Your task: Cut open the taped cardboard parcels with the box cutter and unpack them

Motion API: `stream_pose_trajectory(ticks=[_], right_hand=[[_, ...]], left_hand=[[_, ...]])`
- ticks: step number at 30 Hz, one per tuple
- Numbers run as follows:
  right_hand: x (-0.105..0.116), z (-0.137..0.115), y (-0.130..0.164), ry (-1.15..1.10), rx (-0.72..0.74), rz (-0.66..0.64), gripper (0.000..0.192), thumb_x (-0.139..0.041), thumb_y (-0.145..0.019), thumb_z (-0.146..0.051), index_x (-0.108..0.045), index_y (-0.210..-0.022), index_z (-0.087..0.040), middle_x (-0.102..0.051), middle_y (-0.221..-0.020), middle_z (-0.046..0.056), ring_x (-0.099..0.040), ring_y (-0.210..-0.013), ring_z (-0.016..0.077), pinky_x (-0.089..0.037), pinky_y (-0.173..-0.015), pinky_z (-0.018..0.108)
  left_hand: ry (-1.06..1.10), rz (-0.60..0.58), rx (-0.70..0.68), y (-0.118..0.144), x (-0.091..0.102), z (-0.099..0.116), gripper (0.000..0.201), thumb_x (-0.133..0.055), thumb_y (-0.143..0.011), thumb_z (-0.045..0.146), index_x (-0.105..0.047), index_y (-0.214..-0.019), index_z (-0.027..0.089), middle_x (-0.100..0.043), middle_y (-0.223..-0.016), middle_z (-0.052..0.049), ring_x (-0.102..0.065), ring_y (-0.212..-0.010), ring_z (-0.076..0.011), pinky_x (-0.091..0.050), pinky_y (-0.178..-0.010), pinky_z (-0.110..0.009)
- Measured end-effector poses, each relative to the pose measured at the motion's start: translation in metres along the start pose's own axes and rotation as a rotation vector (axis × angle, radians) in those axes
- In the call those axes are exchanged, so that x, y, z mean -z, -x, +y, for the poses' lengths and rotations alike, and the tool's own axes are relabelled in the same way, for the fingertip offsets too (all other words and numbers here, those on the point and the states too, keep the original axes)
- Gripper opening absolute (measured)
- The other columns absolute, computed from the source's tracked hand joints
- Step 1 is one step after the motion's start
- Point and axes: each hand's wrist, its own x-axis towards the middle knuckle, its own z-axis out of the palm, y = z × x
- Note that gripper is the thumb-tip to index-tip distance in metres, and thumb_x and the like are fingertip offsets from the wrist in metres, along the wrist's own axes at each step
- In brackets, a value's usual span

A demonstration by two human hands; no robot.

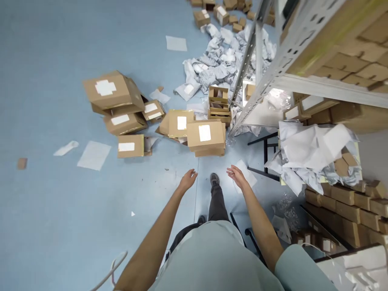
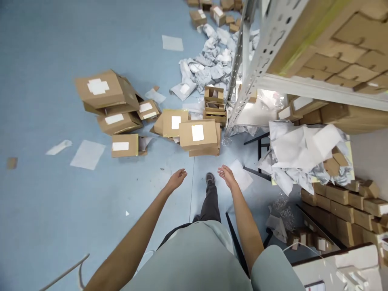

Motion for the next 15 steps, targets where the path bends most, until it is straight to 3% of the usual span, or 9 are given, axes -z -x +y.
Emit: stream_pose_trajectory(ticks=[5, 8, 11, 15], right_hand=[[0.035, 0.022, 0.108, -0.129, 0.182, 0.018, 0.027, -0.082, -0.091, -0.035, -0.076, -0.116, -0.025, -0.089, -0.114, 0.009, -0.086, -0.104, 0.0232, -0.063, -0.114, 0.043], [0.065, 0.054, 0.186, -0.228, 0.341, 0.029, 0.035, -0.085, -0.088, -0.043, -0.078, -0.118, -0.025, -0.090, -0.119, 0.009, -0.086, -0.108, 0.0251, -0.063, -0.114, 0.044], [0.104, 0.112, 0.274, -0.341, 0.516, 0.106, 0.051, -0.090, -0.085, -0.057, -0.079, -0.123, -0.026, -0.089, -0.128, 0.012, -0.085, -0.117, 0.0297, -0.064, -0.113, 0.047], [0.161, 0.231, 0.400, -0.477, 0.640, 0.371, 0.066, -0.092, -0.080, -0.072, -0.080, -0.127, -0.027, -0.087, -0.132, 0.016, -0.085, -0.121, 0.0358, -0.065, -0.111, 0.053]], left_hand=[[0.141, -0.074, -0.160, 0.078, -0.020, 0.022, 0.044, -0.063, -0.102, 0.034, -0.075, -0.139, 0.013, -0.082, -0.143, -0.022, -0.078, -0.141, -0.0335, -0.058, -0.126, -0.047], [0.215, -0.135, -0.319, 0.138, -0.044, 0.027, 0.041, -0.061, -0.103, 0.037, -0.076, -0.136, 0.016, -0.082, -0.144, -0.019, -0.077, -0.143, -0.0314, -0.056, -0.128, -0.047], [0.264, -0.250, -0.474, 0.208, -0.081, 0.021, 0.043, -0.063, -0.103, 0.046, -0.076, -0.133, 0.018, -0.084, -0.141, -0.018, -0.077, -0.142, -0.0317, -0.057, -0.128, -0.050], [0.247, -0.497, -0.637, 0.312, -0.144, 0.007, 0.055, -0.070, -0.093, 0.065, -0.077, -0.123, 0.019, -0.087, -0.129, -0.019, -0.081, -0.133, -0.0352, -0.060, -0.124, -0.053]])
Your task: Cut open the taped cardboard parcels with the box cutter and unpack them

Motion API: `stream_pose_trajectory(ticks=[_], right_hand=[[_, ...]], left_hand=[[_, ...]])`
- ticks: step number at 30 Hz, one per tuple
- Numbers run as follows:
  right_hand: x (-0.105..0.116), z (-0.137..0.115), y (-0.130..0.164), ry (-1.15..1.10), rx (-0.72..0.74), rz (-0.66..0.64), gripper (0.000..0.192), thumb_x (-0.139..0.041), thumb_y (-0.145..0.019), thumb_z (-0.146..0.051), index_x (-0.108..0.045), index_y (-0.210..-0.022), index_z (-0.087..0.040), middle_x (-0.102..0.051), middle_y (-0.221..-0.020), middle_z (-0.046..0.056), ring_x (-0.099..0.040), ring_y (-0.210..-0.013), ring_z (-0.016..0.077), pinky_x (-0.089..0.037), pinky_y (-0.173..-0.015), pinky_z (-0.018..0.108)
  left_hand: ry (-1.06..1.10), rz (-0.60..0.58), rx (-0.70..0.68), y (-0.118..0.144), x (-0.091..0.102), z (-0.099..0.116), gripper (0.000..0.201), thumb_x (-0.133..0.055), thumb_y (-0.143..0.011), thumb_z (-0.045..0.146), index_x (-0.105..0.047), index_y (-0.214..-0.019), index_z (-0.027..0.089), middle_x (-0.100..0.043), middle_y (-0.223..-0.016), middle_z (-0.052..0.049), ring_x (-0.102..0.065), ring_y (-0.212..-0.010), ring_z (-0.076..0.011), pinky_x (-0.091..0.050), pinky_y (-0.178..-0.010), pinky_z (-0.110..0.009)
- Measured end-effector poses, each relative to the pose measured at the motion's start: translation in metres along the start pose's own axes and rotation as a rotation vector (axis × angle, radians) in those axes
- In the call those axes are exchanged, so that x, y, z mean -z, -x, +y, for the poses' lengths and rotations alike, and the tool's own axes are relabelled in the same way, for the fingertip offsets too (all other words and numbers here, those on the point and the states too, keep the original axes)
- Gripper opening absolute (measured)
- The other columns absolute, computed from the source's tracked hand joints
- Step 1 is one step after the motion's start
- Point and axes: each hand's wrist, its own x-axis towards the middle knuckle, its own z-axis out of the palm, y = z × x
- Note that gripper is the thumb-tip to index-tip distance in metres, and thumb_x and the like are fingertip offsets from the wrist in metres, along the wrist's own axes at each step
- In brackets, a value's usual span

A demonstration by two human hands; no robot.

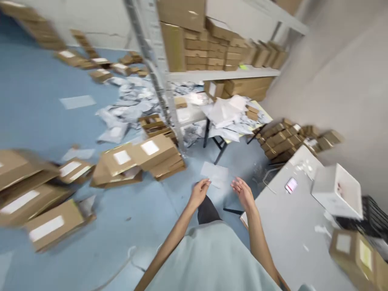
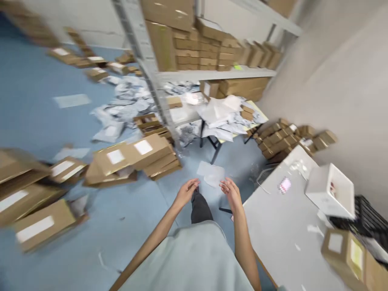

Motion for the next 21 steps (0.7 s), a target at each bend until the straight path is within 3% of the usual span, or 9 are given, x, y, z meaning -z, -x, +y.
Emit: stream_pose_trajectory(ticks=[3, 5, 9, 14, 21], right_hand=[[0.098, 0.001, 0.102, -0.004, 0.055, 0.229, 0.068, -0.093, -0.080, -0.074, -0.082, -0.127, -0.027, -0.086, -0.135, 0.019, -0.085, -0.121, 0.0378, -0.064, -0.113, 0.057], [0.151, 0.003, 0.167, -0.009, 0.079, 0.379, 0.067, -0.095, -0.079, -0.073, -0.083, -0.127, -0.027, -0.085, -0.136, 0.020, -0.085, -0.122, 0.0384, -0.064, -0.114, 0.059], [0.229, 0.004, 0.267, -0.080, 0.152, 0.702, 0.071, -0.100, -0.073, -0.071, -0.083, -0.126, -0.027, -0.086, -0.129, 0.018, -0.085, -0.119, 0.0371, -0.065, -0.111, 0.057], [0.296, 0.008, 0.330, -0.157, 0.277, 0.956, 0.077, -0.101, -0.070, -0.066, -0.080, -0.133, -0.027, -0.084, -0.135, 0.016, -0.083, -0.121, 0.0349, -0.068, -0.105, 0.052], [0.381, 0.043, 0.389, -0.234, 0.351, 1.068, 0.077, -0.100, -0.076, -0.063, -0.078, -0.141, -0.027, -0.080, -0.142, 0.017, -0.080, -0.128, 0.0338, -0.067, -0.110, 0.049]], left_hand=[[0.016, -0.233, -0.064, 0.044, -0.082, 0.020, 0.065, -0.073, -0.085, 0.072, -0.076, -0.124, 0.020, -0.087, -0.130, -0.021, -0.082, -0.130, -0.0374, -0.061, -0.122, -0.055], [0.029, -0.393, -0.090, 0.074, -0.133, 0.036, 0.070, -0.074, -0.083, 0.074, -0.076, -0.127, 0.020, -0.085, -0.134, -0.022, -0.082, -0.131, -0.0380, -0.060, -0.123, -0.056], [-0.009, -0.668, -0.112, 0.133, -0.224, 0.060, 0.075, -0.076, -0.086, 0.079, -0.075, -0.133, 0.020, -0.084, -0.138, -0.022, -0.080, -0.136, -0.0385, -0.057, -0.127, -0.056], [-0.083, -0.869, -0.109, 0.200, -0.314, 0.061, 0.078, -0.076, -0.088, 0.081, -0.074, -0.136, 0.019, -0.082, -0.142, -0.023, -0.081, -0.134, -0.0385, -0.059, -0.126, -0.057], [-0.200, -1.030, -0.138, 0.283, -0.425, 0.044, 0.078, -0.075, -0.089, 0.083, -0.074, -0.136, 0.021, -0.082, -0.143, -0.021, -0.080, -0.134, -0.0391, -0.058, -0.127, -0.059]])
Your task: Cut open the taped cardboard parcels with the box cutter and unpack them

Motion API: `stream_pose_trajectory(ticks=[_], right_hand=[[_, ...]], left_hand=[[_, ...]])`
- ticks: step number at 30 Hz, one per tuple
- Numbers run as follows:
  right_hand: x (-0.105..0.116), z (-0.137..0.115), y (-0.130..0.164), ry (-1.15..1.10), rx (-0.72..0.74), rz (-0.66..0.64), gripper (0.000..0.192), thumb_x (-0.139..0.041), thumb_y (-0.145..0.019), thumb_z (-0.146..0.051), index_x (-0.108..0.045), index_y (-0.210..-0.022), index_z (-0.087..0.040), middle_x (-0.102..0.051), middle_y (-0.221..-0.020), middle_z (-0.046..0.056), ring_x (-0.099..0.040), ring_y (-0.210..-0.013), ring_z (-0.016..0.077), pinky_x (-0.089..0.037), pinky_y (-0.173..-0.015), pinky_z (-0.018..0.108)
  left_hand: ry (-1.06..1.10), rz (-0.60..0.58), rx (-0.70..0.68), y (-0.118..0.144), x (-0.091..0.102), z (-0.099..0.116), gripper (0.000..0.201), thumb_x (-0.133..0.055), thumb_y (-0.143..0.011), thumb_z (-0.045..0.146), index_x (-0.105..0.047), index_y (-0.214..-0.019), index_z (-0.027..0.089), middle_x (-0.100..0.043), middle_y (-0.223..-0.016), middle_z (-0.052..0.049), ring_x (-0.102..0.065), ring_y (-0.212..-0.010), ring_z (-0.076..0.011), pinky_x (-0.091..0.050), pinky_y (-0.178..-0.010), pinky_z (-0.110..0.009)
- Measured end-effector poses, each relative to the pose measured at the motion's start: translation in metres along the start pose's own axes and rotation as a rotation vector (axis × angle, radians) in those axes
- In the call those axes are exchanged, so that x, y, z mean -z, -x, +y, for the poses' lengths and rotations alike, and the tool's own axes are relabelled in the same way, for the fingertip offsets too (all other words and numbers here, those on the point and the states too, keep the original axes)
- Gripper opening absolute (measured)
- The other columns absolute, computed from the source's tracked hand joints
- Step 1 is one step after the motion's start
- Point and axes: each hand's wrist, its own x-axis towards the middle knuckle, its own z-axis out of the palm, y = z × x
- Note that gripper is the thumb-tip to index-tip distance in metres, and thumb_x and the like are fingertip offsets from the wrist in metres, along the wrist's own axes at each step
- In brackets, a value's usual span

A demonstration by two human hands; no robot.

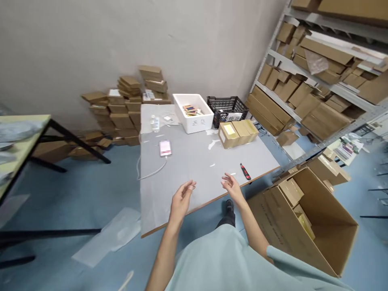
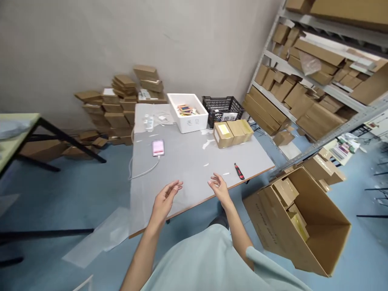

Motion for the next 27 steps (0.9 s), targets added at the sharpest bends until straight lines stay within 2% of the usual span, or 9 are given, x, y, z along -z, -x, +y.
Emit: stream_pose_trajectory(ticks=[4, 8, 11, 13, 16, 22, 24, 27], right_hand=[[0.083, -0.003, -0.053, 0.007, 0.015, 0.089, 0.082, -0.101, -0.074, -0.064, -0.077, -0.143, -0.026, -0.077, -0.146, 0.018, -0.078, -0.130, 0.0351, -0.065, -0.114, 0.054], [0.166, -0.018, -0.122, 0.022, 0.007, 0.146, 0.089, -0.104, -0.069, -0.061, -0.076, -0.146, -0.027, -0.071, -0.155, 0.020, -0.070, -0.146, 0.0389, -0.062, -0.121, 0.057], [0.213, -0.031, -0.172, 0.041, 0.004, 0.154, 0.097, -0.104, -0.069, -0.062, -0.072, -0.153, -0.026, -0.066, -0.164, 0.021, -0.063, -0.155, 0.0398, -0.057, -0.128, 0.058], [0.234, -0.037, -0.201, 0.047, 0.000, 0.154, 0.101, -0.103, -0.069, -0.063, -0.069, -0.156, -0.024, -0.062, -0.168, 0.022, -0.060, -0.159, 0.0405, -0.054, -0.130, 0.058], [0.254, -0.042, -0.241, 0.055, -0.005, 0.144, 0.102, -0.102, -0.071, -0.063, -0.067, -0.159, -0.024, -0.060, -0.171, 0.022, -0.056, -0.162, 0.0406, -0.052, -0.132, 0.057], [0.270, -0.048, -0.326, 0.185, 0.018, 0.098, 0.104, -0.098, -0.075, -0.069, -0.065, -0.163, -0.026, -0.052, -0.180, 0.017, -0.048, -0.169, 0.0382, -0.043, -0.139, 0.055], [0.272, -0.054, -0.362, 0.299, 0.041, 0.083, 0.104, -0.099, -0.076, -0.069, -0.065, -0.165, -0.027, -0.048, -0.183, 0.015, -0.036, -0.176, 0.0380, -0.035, -0.144, 0.055], [0.274, -0.063, -0.418, 0.469, 0.095, 0.092, 0.107, -0.103, -0.073, -0.067, -0.064, -0.165, -0.028, -0.034, -0.192, 0.013, -0.010, -0.184, 0.0406, -0.024, -0.147, 0.061]], left_hand=[[-0.068, -0.060, -0.025, -0.047, -0.091, 0.006, 0.074, -0.071, -0.093, 0.081, -0.074, -0.138, 0.021, -0.080, -0.147, -0.020, -0.078, -0.137, -0.0384, -0.058, -0.126, -0.057], [-0.067, -0.111, -0.039, -0.095, -0.193, 0.009, 0.074, -0.070, -0.095, 0.079, -0.074, -0.140, 0.020, -0.081, -0.146, -0.020, -0.078, -0.137, -0.0382, -0.058, -0.126, -0.057], [-0.035, -0.133, -0.032, -0.130, -0.260, 0.011, 0.077, -0.074, -0.090, 0.079, -0.074, -0.136, 0.018, -0.082, -0.142, -0.023, -0.078, -0.137, -0.0384, -0.056, -0.128, -0.058], [-0.031, -0.140, -0.030, -0.152, -0.292, 0.013, 0.077, -0.076, -0.088, 0.078, -0.074, -0.134, 0.017, -0.082, -0.141, -0.023, -0.077, -0.139, -0.0383, -0.055, -0.130, -0.057], [-0.055, -0.151, -0.031, -0.181, -0.324, 0.014, 0.074, -0.076, -0.089, 0.076, -0.073, -0.135, 0.018, -0.083, -0.141, -0.022, -0.077, -0.140, -0.0378, -0.054, -0.130, -0.057], [-0.131, -0.147, 0.002, -0.229, -0.361, 0.006, 0.075, -0.075, -0.089, 0.077, -0.074, -0.135, 0.017, -0.082, -0.142, -0.022, -0.076, -0.141, -0.0378, -0.055, -0.130, -0.056], [-0.152, -0.146, 0.009, -0.241, -0.373, 0.003, 0.072, -0.074, -0.090, 0.074, -0.074, -0.135, 0.018, -0.082, -0.142, -0.022, -0.076, -0.141, -0.0371, -0.055, -0.129, -0.056], [-0.168, -0.148, 0.004, -0.257, -0.393, 0.002, 0.061, -0.072, -0.093, 0.064, -0.074, -0.133, 0.019, -0.082, -0.142, -0.020, -0.076, -0.142, -0.0353, -0.055, -0.130, -0.055]])
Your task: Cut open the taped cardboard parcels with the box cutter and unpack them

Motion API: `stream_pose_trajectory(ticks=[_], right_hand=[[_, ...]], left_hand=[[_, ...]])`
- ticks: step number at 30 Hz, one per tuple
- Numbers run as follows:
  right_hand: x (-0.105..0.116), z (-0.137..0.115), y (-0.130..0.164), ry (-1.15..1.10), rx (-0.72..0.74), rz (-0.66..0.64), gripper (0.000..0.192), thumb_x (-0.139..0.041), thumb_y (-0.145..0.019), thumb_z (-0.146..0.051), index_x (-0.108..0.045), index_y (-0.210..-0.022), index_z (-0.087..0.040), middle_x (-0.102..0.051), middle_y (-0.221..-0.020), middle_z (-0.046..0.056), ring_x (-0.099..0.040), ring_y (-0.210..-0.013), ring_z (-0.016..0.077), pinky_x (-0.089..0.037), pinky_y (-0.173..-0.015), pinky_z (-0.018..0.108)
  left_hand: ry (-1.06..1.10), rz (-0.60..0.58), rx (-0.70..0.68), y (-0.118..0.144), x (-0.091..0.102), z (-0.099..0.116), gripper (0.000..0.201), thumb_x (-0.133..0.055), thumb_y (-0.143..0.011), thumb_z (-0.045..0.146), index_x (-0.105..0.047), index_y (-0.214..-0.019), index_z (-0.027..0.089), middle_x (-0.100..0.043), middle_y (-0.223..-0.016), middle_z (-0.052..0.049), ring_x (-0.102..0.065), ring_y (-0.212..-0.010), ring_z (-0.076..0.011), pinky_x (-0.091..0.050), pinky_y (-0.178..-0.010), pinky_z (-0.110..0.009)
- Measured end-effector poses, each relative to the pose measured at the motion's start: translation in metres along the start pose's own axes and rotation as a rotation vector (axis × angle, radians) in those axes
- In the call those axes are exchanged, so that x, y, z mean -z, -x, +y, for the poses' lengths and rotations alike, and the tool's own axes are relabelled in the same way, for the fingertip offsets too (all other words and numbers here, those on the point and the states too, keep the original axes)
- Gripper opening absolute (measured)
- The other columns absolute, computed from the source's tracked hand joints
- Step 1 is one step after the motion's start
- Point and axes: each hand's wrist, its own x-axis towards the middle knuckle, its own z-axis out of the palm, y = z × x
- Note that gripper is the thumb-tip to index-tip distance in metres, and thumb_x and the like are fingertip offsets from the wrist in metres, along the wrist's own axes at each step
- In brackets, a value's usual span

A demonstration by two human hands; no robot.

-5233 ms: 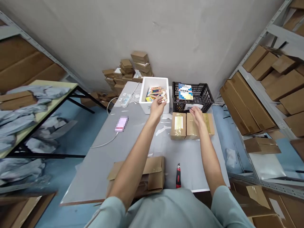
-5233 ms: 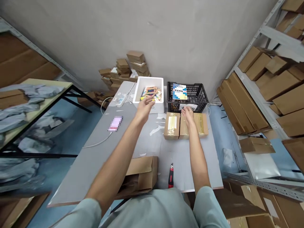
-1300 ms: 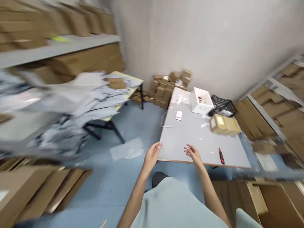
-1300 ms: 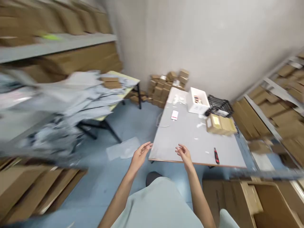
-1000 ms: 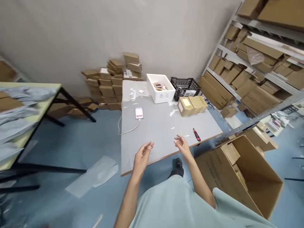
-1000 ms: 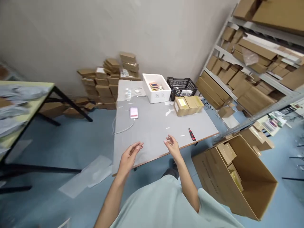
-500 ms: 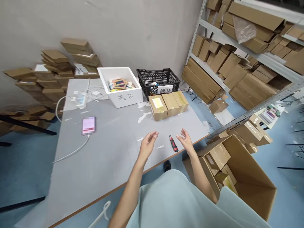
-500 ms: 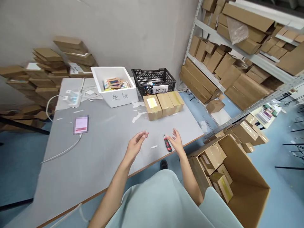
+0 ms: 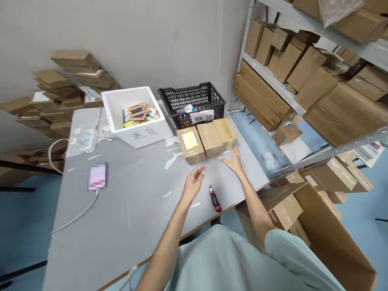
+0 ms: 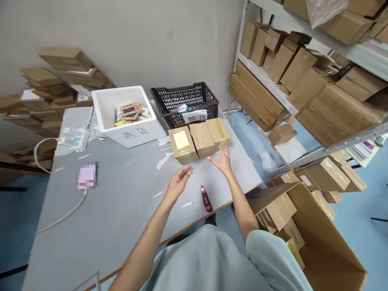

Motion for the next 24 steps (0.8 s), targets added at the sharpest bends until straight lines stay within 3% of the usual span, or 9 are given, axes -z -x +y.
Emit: stream_pose_trajectory(ticks=[3, 6, 11, 16, 20, 24], right_hand=[[-0.005, -0.004, -0.054, 0.104, 0.067, 0.020, 0.106, -0.106, -0.071, -0.064, -0.068, -0.162, -0.024, -0.022, -0.196, 0.016, 0.004, -0.184, 0.0445, -0.012, -0.147, 0.068], [-0.012, -0.007, -0.101, 0.147, 0.054, 0.014, 0.103, -0.105, -0.072, -0.064, -0.070, -0.161, -0.024, -0.023, -0.195, 0.019, 0.008, -0.184, 0.0442, -0.008, -0.145, 0.070], [-0.023, -0.007, -0.158, 0.392, -0.095, -0.069, 0.126, -0.103, -0.076, -0.067, -0.049, -0.179, -0.020, -0.004, -0.197, 0.025, 0.007, -0.184, 0.0445, -0.003, -0.144, 0.068], [-0.028, 0.007, -0.183, 0.516, -0.230, -0.168, 0.141, -0.099, -0.077, -0.075, -0.030, -0.187, -0.018, 0.004, -0.195, 0.033, 0.004, -0.184, 0.0477, -0.005, -0.142, 0.072], [-0.030, 0.012, -0.190, 0.591, -0.266, -0.199, 0.136, -0.093, -0.085, -0.074, -0.024, -0.188, -0.019, 0.002, -0.195, 0.033, 0.000, -0.183, 0.0479, -0.022, -0.139, 0.073], [-0.035, 0.005, -0.194, 0.704, -0.313, -0.223, 0.134, -0.088, -0.090, -0.065, -0.016, -0.188, -0.010, 0.004, -0.194, 0.037, -0.003, -0.183, 0.0490, -0.034, -0.136, 0.069]], left_hand=[[0.015, -0.001, -0.024, -0.015, -0.015, 0.009, 0.053, -0.071, -0.095, 0.057, -0.074, -0.132, 0.019, -0.082, -0.142, -0.020, -0.077, -0.140, -0.0345, -0.055, -0.129, -0.055], [0.044, 0.013, -0.064, -0.027, -0.025, 0.023, 0.049, -0.072, -0.097, 0.052, -0.075, -0.134, 0.020, -0.082, -0.143, -0.019, -0.078, -0.138, -0.0346, -0.056, -0.129, -0.056], [0.059, 0.078, -0.108, -0.043, -0.040, 0.043, 0.050, -0.071, -0.101, 0.051, -0.075, -0.142, 0.022, -0.078, -0.152, -0.018, -0.073, -0.147, -0.0341, -0.053, -0.132, -0.054], [0.103, 0.095, -0.127, -0.058, -0.054, 0.046, 0.055, -0.073, -0.099, 0.059, -0.076, -0.141, 0.022, -0.079, -0.151, -0.018, -0.074, -0.146, -0.0347, -0.053, -0.132, -0.054], [0.128, 0.119, -0.105, -0.062, -0.058, 0.044, 0.060, -0.074, -0.095, 0.062, -0.075, -0.137, 0.021, -0.080, -0.149, -0.020, -0.076, -0.142, -0.0361, -0.055, -0.130, -0.056], [0.106, 0.108, -0.100, -0.058, -0.055, 0.046, 0.060, -0.076, -0.093, 0.063, -0.075, -0.134, 0.020, -0.080, -0.149, -0.020, -0.076, -0.142, -0.0367, -0.055, -0.130, -0.056]])
